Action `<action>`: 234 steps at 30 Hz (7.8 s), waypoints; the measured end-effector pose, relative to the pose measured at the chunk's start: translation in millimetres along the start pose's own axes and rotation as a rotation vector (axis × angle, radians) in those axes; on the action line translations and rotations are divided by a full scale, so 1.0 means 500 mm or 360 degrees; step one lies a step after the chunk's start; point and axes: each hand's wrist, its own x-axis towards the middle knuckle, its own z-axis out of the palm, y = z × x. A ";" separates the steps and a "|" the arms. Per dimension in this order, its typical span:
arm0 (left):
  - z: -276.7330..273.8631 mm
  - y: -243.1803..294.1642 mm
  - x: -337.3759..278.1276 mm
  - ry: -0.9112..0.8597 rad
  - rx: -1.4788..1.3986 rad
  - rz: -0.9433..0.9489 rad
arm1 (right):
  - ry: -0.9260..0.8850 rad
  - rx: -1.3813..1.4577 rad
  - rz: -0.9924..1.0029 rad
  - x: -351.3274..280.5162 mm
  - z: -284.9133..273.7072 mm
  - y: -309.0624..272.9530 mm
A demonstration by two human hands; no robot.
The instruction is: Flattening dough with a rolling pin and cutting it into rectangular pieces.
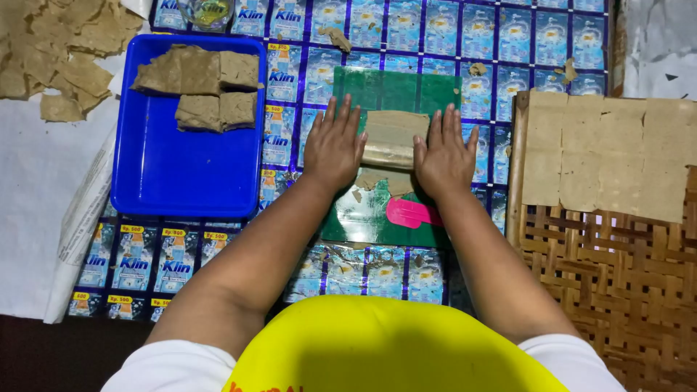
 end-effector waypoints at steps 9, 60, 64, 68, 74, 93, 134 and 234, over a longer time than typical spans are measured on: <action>-0.052 0.033 -0.062 -0.0156 -0.0059 -0.0083 | 0.0159 0.0033 -0.0108 -0.074 -0.036 -0.037; 0.008 -0.041 0.056 0.0076 0.0042 -0.0049 | -0.0357 -0.0010 0.0109 0.032 -0.054 0.022; -0.023 -0.025 0.137 0.0035 -0.0056 -0.0166 | -0.0330 0.0037 0.0219 0.126 -0.045 0.036; -0.028 -0.017 0.141 -0.0333 -0.0026 -0.0314 | -0.0414 -0.0064 0.0267 0.133 -0.037 0.023; -0.035 0.004 0.056 -0.0302 -0.0051 -0.0243 | -0.0267 -0.0034 0.0109 0.041 -0.037 0.009; 0.001 0.006 -0.008 0.0005 -0.0002 -0.0120 | 0.0058 -0.0043 -0.0018 -0.031 -0.007 0.012; 0.003 -0.049 -0.182 0.0810 -0.0817 -0.0436 | 0.0475 -0.0514 -0.0287 0.025 -0.066 0.213; 0.011 -0.059 -0.183 0.0833 -0.0803 -0.0382 | 0.0246 0.0031 -0.0278 -0.186 -0.012 -0.070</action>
